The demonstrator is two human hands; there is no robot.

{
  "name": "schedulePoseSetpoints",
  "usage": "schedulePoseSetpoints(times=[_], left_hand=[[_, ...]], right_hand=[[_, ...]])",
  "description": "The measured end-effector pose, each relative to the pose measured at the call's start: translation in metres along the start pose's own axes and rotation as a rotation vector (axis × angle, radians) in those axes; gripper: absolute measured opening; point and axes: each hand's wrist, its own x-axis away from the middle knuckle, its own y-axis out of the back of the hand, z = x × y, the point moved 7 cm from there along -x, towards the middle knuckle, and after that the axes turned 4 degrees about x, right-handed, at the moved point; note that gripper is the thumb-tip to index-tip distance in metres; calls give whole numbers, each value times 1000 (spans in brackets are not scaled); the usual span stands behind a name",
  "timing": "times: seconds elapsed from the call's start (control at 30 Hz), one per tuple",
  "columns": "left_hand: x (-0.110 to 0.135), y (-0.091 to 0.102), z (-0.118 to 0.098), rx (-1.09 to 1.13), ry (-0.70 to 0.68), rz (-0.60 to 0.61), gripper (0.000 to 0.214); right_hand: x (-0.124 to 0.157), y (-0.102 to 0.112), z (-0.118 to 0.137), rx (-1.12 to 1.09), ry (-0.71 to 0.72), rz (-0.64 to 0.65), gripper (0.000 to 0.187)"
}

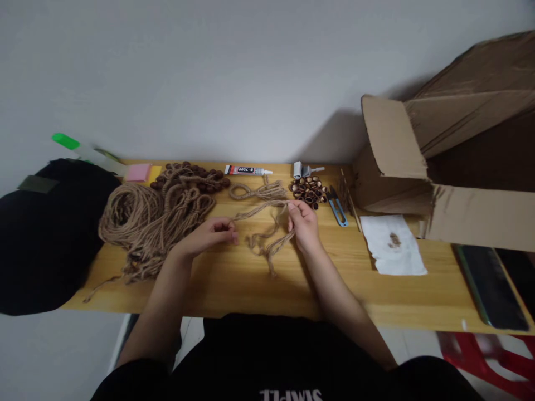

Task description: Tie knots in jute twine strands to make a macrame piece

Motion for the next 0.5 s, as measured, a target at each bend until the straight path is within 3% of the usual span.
schedulePoseSetpoints(times=[0.27,0.37,0.5], left_hand=[[8,12,5,11,-27,-199,24],[6,4,-6,48,-102,-273,22],[-9,-25,-21,74,-238,-271,26]], right_hand=[[-4,6,3,16,-1,-20,38],[-1,2,2,26,-7,0,36],[3,-4,2,21,-10,29,35]])
